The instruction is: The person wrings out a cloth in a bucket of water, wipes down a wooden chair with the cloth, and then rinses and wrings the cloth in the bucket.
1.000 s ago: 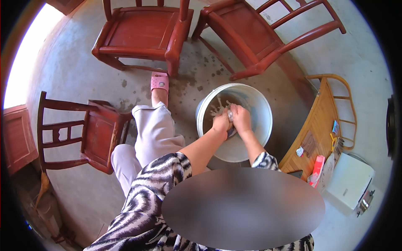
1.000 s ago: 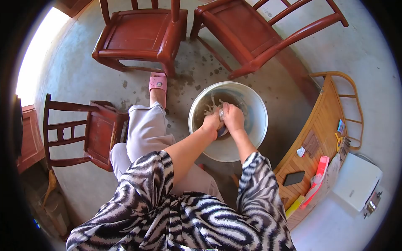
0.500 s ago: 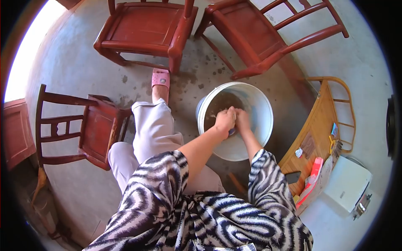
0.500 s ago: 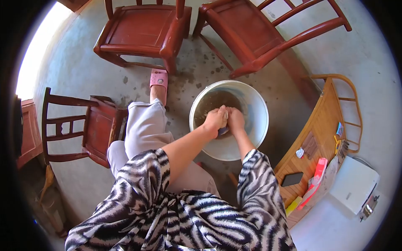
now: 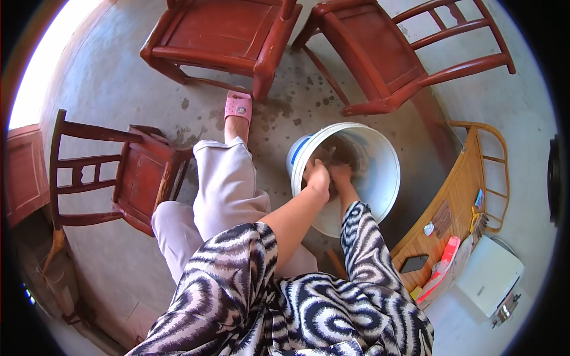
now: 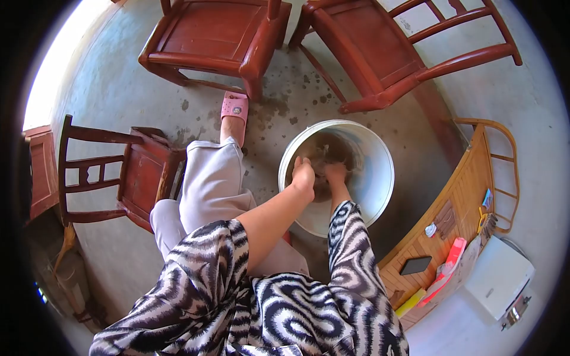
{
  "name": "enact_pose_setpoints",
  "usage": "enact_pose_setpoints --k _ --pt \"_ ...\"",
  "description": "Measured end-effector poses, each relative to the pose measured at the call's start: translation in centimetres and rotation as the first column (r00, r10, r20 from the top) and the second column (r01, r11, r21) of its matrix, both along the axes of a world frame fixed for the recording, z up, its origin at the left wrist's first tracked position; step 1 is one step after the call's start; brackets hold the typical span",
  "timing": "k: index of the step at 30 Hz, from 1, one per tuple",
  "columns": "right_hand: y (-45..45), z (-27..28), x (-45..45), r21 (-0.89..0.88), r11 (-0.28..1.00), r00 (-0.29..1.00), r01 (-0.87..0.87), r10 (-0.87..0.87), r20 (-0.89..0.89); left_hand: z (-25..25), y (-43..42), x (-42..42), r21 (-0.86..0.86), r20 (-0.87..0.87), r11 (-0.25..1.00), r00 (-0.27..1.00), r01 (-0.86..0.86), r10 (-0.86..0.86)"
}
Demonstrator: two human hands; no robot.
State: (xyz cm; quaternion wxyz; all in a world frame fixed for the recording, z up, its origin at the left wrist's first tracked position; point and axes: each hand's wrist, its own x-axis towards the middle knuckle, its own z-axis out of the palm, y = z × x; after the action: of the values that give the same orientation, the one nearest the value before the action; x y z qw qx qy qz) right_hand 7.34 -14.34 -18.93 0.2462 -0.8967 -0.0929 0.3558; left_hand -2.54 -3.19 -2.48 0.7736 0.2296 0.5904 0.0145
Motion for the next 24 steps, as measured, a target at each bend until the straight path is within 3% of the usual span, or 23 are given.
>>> enact_pose_setpoints --k 1,2,3,4,5,7,8,10,13,14,15,17,18,19,20,21,22,23,24 --pt "-0.1 -0.9 0.6 -0.204 0.979 0.964 0.024 0.031 0.262 -0.7 0.0 0.0 0.002 -0.008 1.000 1.000 -0.007 0.007" --pt "0.2 -0.5 0.6 -0.202 0.979 0.964 0.023 0.032 0.265 -0.5 0.1 0.0 0.003 -0.005 1.000 1.000 -0.008 0.008" --pt "0.4 0.1 0.7 0.062 0.966 0.967 0.250 -0.245 -0.072 -0.3 0.2 0.2 0.022 -0.037 0.999 0.998 -0.044 0.045" --pt "0.5 0.7 1.0 0.223 0.825 0.806 0.519 -0.386 -0.449 -0.1 0.3 0.5 0.040 -0.067 0.996 0.994 -0.082 0.084" --pt "0.8 1.9 1.0 0.224 0.829 0.811 0.512 -0.381 -0.443 0.2 0.4 0.7 0.038 -0.061 0.995 0.994 -0.089 0.091" --pt "1.1 5.0 0.3 0.498 0.593 0.664 0.633 -0.086 -0.743 0.9 1.1 0.5 -0.071 -0.083 0.994 0.993 -0.086 0.080" --pt "2.0 8.1 -0.4 0.502 0.593 0.670 0.629 -0.086 -0.737 1.4 1.5 0.3 -0.124 -0.090 0.989 0.994 -0.079 0.068" --pt "4.5 16.0 -2.2 0.381 0.474 0.481 0.794 -0.106 -0.870 2.8 2.3 0.2 -0.228 -0.097 0.972 0.995 -0.058 0.037" --pt "4.8 21.6 -4.4 0.511 0.603 0.690 0.612 -0.091 -0.718 7.4 4.0 -0.8 -0.336 0.089 0.938 0.994 0.085 -0.059" --pt "4.5 21.8 -5.1 0.544 0.680 0.778 0.492 -0.062 -0.626 -1.1 1.6 0.4 -0.439 0.172 0.896 0.973 -0.062 0.151" --pt "4.5 21.6 -5.9 0.599 0.719 0.884 0.351 -0.045 -0.464 -4.2 0.4 1.0 -0.440 0.177 0.896 0.972 -0.063 0.155" --pt "4.3 20.8 -6.3 0.577 0.809 0.988 0.108 -0.020 -0.156 -5.5 -0.4 1.3 -0.282 0.286 0.953 0.939 -0.107 0.190" --pt "4.4 20.3 -6.0 0.577 0.810 0.988 0.106 -0.020 -0.153 -4.9 -0.3 1.0 -0.378 0.340 0.918 0.904 -0.121 0.259" --pt "4.5 19.8 -5.4 0.396 0.900 0.965 -0.181 0.084 0.249 -4.3 -0.6 0.9 -0.382 0.341 0.916 0.903 -0.120 0.261" --pt "4.4 19.1 -4.7 0.103 0.923 0.777 -0.370 0.247 0.578 -2.8 -0.9 0.6 -0.329 0.385 0.943 0.903 -0.058 0.190" --pt "4.0 18.1 -3.2 0.017 0.961 0.848 -0.276 0.236 0.474 -1.4 -1.0 0.5 -0.267 0.430 0.964 0.895 0.003 0.116" --pt "3.1 16.3 -1.1 -0.013 0.975 0.864 -0.223 0.204 0.460 -0.3 -1.1 0.4 -0.352 0.434 0.936 0.887 0.007 0.157" --pt "3.4 16.8 -0.6 -0.040 0.985 0.880 -0.169 0.169 0.444 0.8 -1.8 0.7 -0.236 0.449 0.970 0.892 0.062 0.053" --pt "3.6 17.2 -0.8 -0.046 0.986 0.869 -0.163 0.165 0.467 0.3 -1.9 0.9 -0.246 0.487 0.968 0.869 0.042 0.086"
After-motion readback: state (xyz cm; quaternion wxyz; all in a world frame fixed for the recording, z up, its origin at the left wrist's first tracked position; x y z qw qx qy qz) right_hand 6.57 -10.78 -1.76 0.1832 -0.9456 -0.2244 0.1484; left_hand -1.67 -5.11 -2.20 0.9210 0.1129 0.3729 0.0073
